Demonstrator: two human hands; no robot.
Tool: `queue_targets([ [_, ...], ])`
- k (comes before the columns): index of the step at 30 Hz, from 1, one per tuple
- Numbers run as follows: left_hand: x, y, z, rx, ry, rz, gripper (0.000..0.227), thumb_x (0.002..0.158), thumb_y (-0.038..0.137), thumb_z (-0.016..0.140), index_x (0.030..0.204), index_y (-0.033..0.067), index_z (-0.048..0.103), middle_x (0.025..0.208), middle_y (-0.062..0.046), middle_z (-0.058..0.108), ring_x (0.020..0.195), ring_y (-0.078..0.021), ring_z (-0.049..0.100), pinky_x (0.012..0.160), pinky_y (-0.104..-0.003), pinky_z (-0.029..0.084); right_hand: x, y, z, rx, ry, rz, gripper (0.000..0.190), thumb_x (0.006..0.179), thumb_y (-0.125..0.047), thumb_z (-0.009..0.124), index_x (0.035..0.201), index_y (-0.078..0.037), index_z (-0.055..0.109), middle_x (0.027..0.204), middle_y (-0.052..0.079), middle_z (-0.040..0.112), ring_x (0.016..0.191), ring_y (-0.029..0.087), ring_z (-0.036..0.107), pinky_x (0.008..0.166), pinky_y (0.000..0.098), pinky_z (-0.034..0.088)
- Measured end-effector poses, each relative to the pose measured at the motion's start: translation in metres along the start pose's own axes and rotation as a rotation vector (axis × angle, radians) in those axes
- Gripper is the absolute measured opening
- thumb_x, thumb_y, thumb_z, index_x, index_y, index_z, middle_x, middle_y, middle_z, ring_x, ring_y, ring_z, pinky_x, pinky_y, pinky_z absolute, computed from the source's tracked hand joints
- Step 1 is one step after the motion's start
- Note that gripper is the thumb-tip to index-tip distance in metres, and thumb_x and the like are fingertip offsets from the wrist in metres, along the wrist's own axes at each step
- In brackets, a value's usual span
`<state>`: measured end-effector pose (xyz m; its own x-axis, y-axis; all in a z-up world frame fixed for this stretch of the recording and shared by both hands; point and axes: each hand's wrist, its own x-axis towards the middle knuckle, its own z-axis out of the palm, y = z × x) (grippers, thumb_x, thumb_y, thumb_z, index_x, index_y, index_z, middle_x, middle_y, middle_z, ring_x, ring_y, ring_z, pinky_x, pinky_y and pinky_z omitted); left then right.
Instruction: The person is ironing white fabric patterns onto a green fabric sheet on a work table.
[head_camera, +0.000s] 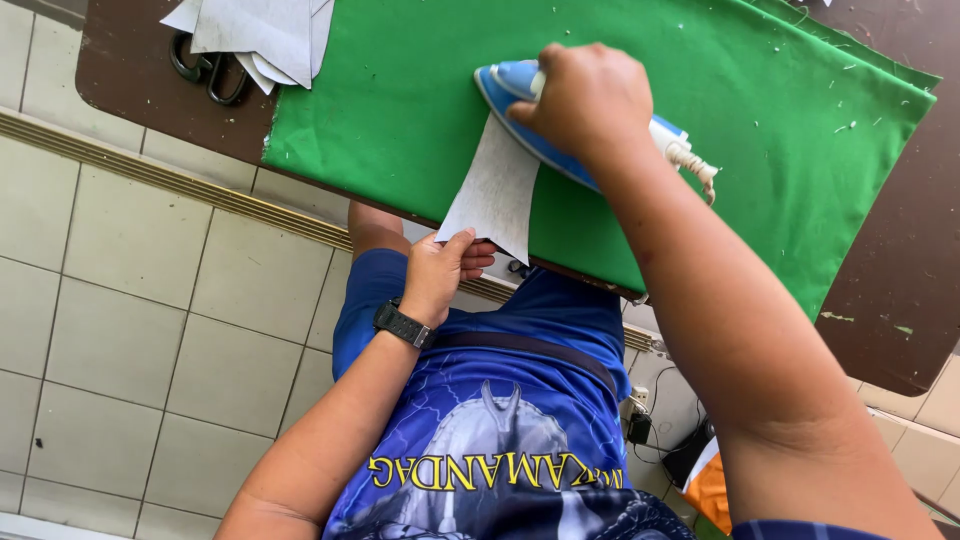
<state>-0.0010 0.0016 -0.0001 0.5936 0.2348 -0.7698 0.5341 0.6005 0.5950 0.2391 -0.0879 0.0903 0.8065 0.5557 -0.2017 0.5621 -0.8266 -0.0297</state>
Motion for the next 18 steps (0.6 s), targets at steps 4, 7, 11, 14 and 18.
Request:
queue_targets([
  [4, 0.001, -0.003, -0.007, 0.016, -0.006, 0.011, 0.021, 0.097, 0.023, 0.061, 0.104, 0.0035, 0.067, 0.095, -0.018, 0.08, 0.079, -0.026, 0.079, 0.062, -0.027, 0.058, 0.033, 0.011, 0.003, -0.012, 0.058, 0.026, 0.055, 0.079, -0.069, 0.083, 0.102, -0.02, 0.079, 0.087, 0.013, 0.076, 0.08, 0.04, 0.071, 0.06, 0.0516, 0.056],
  [7, -0.001, 0.0, -0.01, 0.02, -0.001, 0.015, 0.022, 0.098, 0.023, 0.06, 0.106, 0.0041, 0.068, 0.096, -0.017, 0.08, 0.08, -0.0249, 0.078, 0.062, -0.027, 0.057, 0.043, 0.014, 0.007, 0.008, 0.12, 0.05, 0.056, 0.076, -0.069, 0.087, 0.102, -0.02, 0.08, 0.09, 0.012, 0.077, 0.08, 0.041, 0.071, 0.06, 0.0528, 0.056],
  [11, -0.001, 0.001, -0.012, 0.02, 0.004, 0.035, 0.017, 0.099, 0.024, 0.059, 0.097, 0.0079, 0.063, 0.096, -0.015, 0.08, 0.079, -0.0233, 0.078, 0.062, -0.026, 0.056, 0.028, 0.003, -0.007, 0.005, 0.026, 0.011, 0.054, 0.081, -0.068, 0.086, 0.096, -0.017, 0.077, 0.086, 0.014, 0.075, 0.082, 0.04, 0.07, 0.061, 0.0532, 0.055],
  [14, -0.005, 0.003, -0.013, 0.034, 0.002, 0.048, 0.019, 0.098, 0.025, 0.058, 0.095, 0.0077, 0.064, 0.097, -0.016, 0.08, 0.08, -0.0236, 0.079, 0.064, -0.026, 0.056, 0.01, -0.004, -0.002, -0.017, 0.021, -0.024, 0.051, 0.08, -0.065, 0.083, 0.098, -0.017, 0.077, 0.086, 0.016, 0.075, 0.081, 0.042, 0.071, 0.063, 0.0535, 0.056],
  [18, -0.003, -0.003, -0.015, 0.028, -0.008, 0.058, 0.02, 0.098, 0.025, 0.058, 0.097, 0.0071, 0.066, 0.096, -0.016, 0.08, 0.079, -0.0227, 0.078, 0.062, -0.026, 0.056, -0.018, -0.019, -0.003, 0.006, -0.021, -0.015, 0.058, 0.079, -0.066, 0.08, 0.116, -0.021, 0.077, 0.094, 0.017, 0.076, 0.087, 0.042, 0.071, 0.067, 0.0533, 0.055],
])
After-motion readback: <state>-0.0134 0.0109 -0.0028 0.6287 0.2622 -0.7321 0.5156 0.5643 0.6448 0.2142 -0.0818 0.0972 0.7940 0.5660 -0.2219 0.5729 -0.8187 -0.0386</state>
